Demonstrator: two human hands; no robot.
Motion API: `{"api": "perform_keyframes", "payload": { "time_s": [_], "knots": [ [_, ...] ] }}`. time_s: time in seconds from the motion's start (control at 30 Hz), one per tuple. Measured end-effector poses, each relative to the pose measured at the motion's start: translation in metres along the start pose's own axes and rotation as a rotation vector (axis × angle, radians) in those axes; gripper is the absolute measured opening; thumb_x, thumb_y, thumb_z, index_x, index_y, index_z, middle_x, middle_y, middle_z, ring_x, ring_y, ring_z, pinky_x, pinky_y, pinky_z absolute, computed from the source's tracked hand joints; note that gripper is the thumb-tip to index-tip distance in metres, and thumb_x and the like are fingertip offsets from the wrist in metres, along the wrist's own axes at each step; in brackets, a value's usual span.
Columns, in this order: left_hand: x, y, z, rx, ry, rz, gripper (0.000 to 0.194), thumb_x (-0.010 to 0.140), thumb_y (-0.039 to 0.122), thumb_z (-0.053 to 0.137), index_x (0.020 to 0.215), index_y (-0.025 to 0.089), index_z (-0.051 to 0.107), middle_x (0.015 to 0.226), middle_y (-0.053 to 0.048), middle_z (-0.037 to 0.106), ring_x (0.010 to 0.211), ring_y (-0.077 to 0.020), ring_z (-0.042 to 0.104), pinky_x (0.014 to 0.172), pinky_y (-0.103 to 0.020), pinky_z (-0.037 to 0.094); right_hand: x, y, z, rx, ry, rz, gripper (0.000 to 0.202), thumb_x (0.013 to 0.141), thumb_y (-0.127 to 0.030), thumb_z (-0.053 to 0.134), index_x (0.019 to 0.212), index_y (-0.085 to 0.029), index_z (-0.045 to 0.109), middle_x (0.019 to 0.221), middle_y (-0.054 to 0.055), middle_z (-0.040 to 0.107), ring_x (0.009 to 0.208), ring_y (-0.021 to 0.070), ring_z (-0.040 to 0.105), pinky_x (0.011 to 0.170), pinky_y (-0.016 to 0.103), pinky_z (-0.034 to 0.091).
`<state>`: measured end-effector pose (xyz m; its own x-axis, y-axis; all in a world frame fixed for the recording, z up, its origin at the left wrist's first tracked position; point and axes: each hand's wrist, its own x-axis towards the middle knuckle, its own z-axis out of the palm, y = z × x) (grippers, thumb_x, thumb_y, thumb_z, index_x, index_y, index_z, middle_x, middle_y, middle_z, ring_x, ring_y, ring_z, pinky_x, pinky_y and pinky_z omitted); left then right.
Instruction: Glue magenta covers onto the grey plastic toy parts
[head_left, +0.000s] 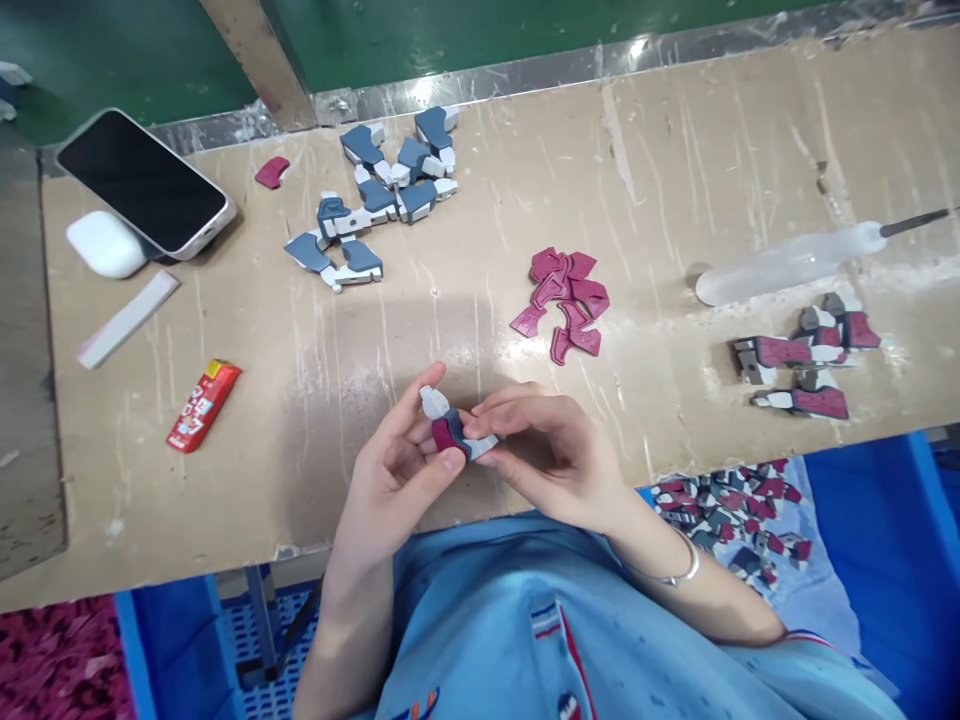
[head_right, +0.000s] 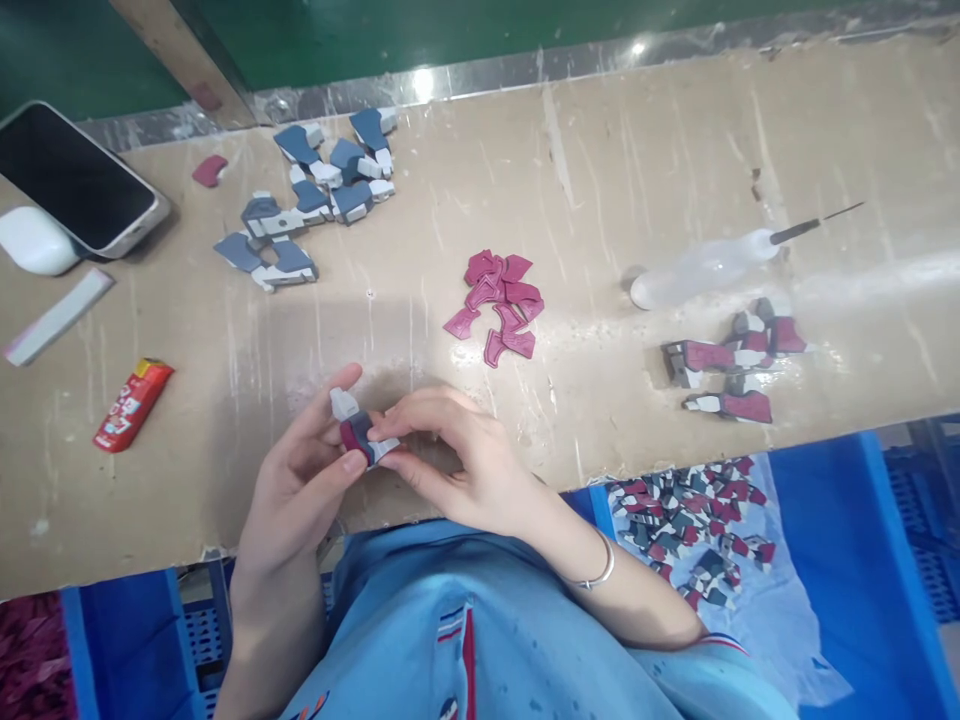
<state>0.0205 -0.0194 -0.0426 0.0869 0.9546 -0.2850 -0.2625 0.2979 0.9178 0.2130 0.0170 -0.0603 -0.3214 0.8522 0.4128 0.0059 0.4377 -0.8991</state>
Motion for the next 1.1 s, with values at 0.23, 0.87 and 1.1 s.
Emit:
{"api": "perform_keyframes", "payload": {
  "time_s": [0.23, 0.87, 1.1],
  "knots": [
    [0.0, -0.006, 0.005, 0.035, 0.085, 0.041, 0.058, 0.091, 0.043, 0.093, 0.144, 0.028, 0.075, 0.096, -0.004, 0.086, 0.096, -0.0231, 0.086, 0.093, -0.035, 0.071, -0.002, 0.001, 0.002, -0.045, -0.007, -0.073, 0.033, 0.101, -0.01, 0.074, 0.128, -0.028, 0.07, 0.11, 0.005, 0.087, 0.109, 0.0219, 0.083, 0.093, 0.037, 0.071],
    [-0.011, 0.001, 0.022, 0.433, 0.242, 0.31, 0.045, 0.091, 0.014, 0.086, 0.131, 0.035, 0.086, 0.116, -0.002, 0.082, 0.108, -0.0161, 0.08, 0.097, -0.023, 0.066, -0.005, -0.006, 0.003, 0.095, 0.045, 0.253, 0.03, 0.103, -0.029, 0.081, 0.132, -0.028, 0.073, 0.114, 0.006, 0.083, 0.095, 0.0192, 0.082, 0.083, 0.031, 0.07],
    [-0.008, -0.002, 0.023, 0.264, 0.271, 0.336, 0.03, 0.086, 0.01, 0.092, 0.107, 0.031, 0.089, 0.104, 0.003, 0.087, 0.098, -0.0117, 0.084, 0.09, -0.014, 0.065, -0.005, -0.008, 0.004, 0.275, 0.104, 0.308, 0.016, 0.102, -0.036, 0.084, 0.112, -0.024, 0.079, 0.105, 0.005, 0.087, 0.094, 0.0196, 0.085, 0.084, 0.029, 0.073]
  ]
}}
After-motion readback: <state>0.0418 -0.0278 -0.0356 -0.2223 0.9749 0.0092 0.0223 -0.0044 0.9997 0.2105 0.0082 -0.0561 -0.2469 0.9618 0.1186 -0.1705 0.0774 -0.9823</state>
